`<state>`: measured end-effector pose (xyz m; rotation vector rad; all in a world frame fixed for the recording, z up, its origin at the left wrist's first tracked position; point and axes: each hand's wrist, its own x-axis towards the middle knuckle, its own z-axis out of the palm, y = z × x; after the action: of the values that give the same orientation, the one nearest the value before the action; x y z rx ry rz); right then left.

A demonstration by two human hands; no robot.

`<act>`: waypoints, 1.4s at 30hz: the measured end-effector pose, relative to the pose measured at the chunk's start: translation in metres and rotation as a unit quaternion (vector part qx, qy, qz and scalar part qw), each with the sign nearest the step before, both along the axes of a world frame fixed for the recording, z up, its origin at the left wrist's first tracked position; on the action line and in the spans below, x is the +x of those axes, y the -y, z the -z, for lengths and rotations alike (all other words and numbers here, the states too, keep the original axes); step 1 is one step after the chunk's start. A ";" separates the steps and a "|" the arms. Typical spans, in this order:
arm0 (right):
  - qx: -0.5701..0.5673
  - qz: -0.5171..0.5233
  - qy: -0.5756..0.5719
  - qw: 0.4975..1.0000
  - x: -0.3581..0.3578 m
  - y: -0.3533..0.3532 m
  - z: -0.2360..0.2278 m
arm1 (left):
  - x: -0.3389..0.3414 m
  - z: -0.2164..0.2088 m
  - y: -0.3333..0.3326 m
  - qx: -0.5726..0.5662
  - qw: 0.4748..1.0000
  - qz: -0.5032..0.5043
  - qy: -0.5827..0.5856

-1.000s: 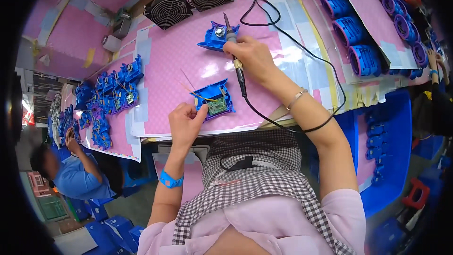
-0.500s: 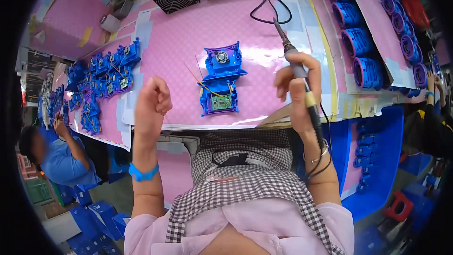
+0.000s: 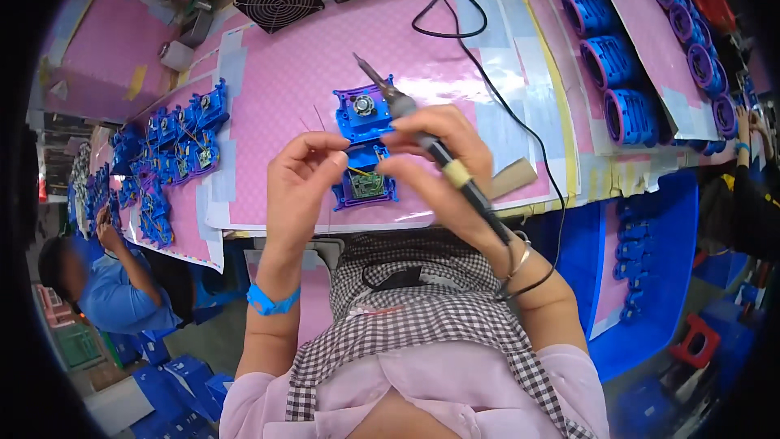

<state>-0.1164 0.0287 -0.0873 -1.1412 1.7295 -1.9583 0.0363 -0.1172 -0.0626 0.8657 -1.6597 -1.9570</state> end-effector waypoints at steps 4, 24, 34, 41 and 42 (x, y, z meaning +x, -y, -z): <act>-0.092 -0.073 0.069 0.991 0.015 0.022 -0.005 | -0.004 -0.002 -0.019 0.041 0.997 0.004 -0.068; 0.100 -0.029 0.018 0.994 -0.012 0.000 0.011 | -0.003 0.016 0.012 -0.436 0.886 -0.113 0.110; 0.115 -0.032 0.060 0.991 -0.007 0.007 0.011 | -0.008 0.019 0.015 -0.401 0.903 -0.114 0.102; 0.100 -0.040 0.034 0.994 -0.008 0.007 0.012 | -0.009 0.018 0.014 -0.387 0.909 -0.099 0.122; 0.097 -0.044 0.021 0.994 -0.008 0.007 0.012 | -0.010 0.017 0.014 -0.386 0.909 -0.099 0.122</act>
<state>-0.1246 0.0213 -0.0992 -1.0813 1.7716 -1.7089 0.0261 -0.1314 -0.0800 0.9117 -2.1412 -0.9259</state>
